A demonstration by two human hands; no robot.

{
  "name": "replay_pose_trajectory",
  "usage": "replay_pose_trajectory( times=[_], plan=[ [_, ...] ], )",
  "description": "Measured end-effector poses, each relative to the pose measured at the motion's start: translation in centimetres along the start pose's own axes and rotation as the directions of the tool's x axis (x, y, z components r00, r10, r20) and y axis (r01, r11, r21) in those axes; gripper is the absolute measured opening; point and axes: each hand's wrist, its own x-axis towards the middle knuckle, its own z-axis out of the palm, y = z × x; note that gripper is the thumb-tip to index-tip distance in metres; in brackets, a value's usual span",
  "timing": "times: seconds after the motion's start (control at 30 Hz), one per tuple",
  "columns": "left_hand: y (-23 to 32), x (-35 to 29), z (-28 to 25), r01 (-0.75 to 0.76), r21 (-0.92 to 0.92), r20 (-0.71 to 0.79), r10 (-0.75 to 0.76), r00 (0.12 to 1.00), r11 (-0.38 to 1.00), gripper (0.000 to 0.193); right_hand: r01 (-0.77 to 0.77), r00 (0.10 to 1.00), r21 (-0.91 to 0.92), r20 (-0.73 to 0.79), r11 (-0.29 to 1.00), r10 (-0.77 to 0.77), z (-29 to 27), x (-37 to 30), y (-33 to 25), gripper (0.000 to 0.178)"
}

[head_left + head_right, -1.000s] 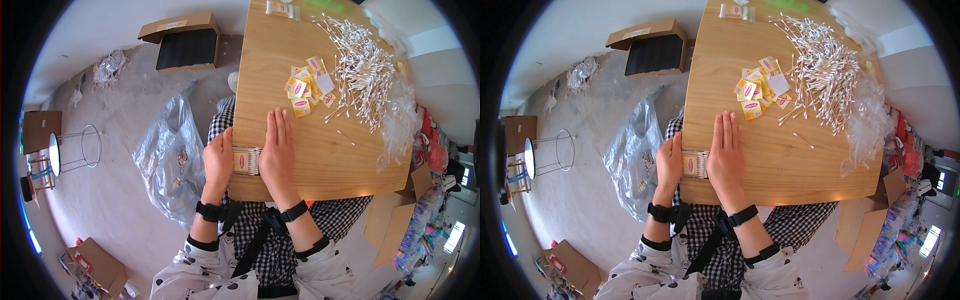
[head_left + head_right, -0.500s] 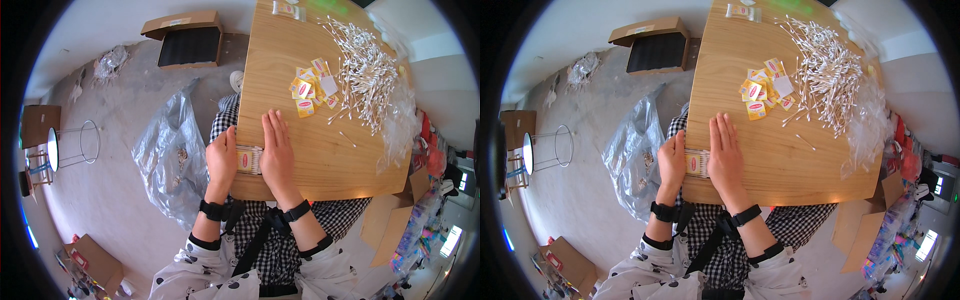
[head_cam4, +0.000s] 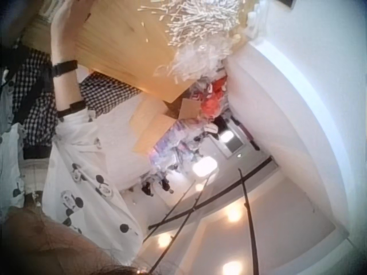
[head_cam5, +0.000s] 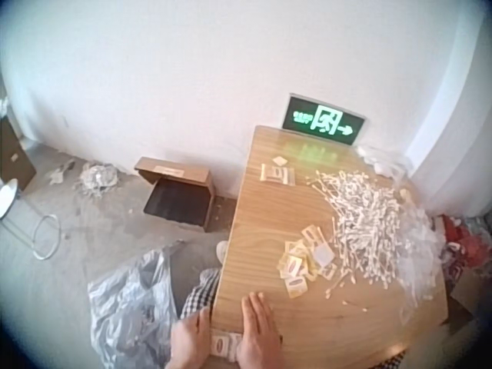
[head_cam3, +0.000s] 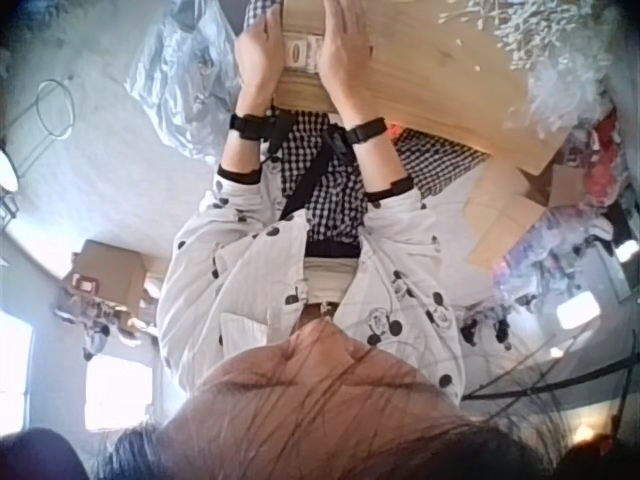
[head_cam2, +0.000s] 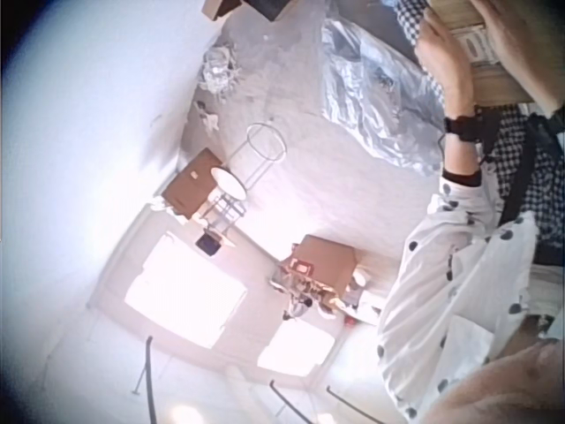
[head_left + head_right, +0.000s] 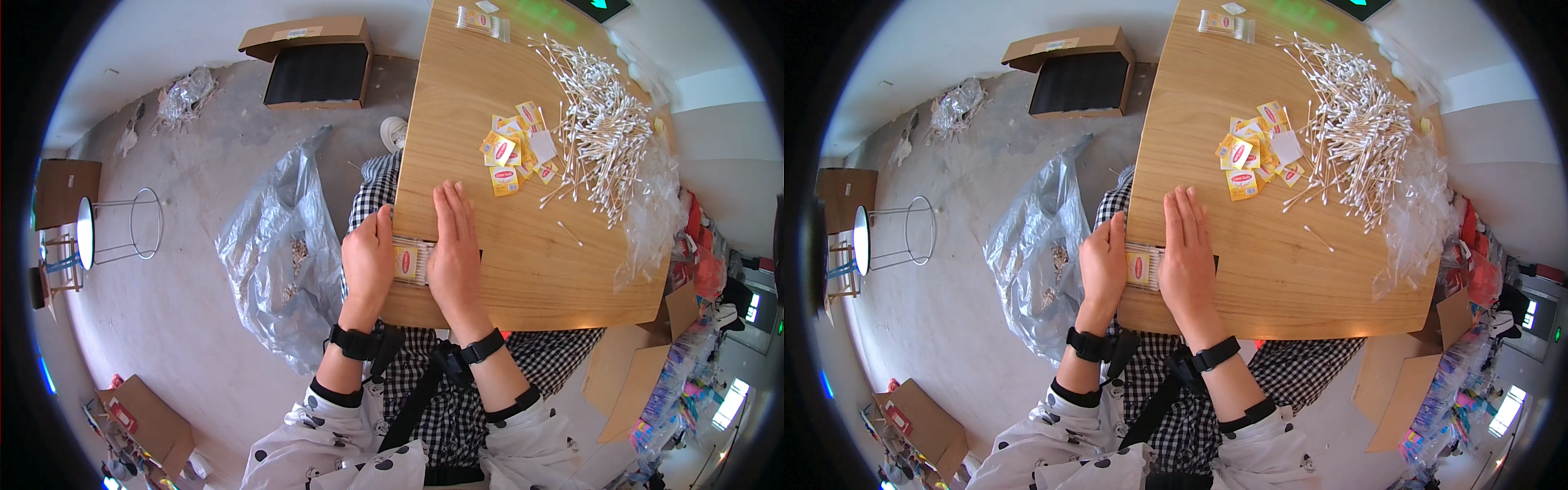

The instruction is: Packaging cotton swabs into a small plastic bag and sealing it.

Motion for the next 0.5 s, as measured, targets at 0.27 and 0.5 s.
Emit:
replay_pose_trajectory(
  times=[0.27,0.5],
  plan=[
    [0.3,0.0,0.3,-0.069,0.068,-0.016,0.07,0.997,0.995,0.039,-0.015,0.984,0.409,-0.154,0.912,0.085,1.9,0.5,-2.2,0.042],
    [0.1,0.1,-0.4,0.01,0.063,0.084,-0.015,0.996,0.998,0.041,-0.044,0.973,0.765,-0.114,0.643,0.202,1.3,-0.1,-1.1,0.049]
  ],
)
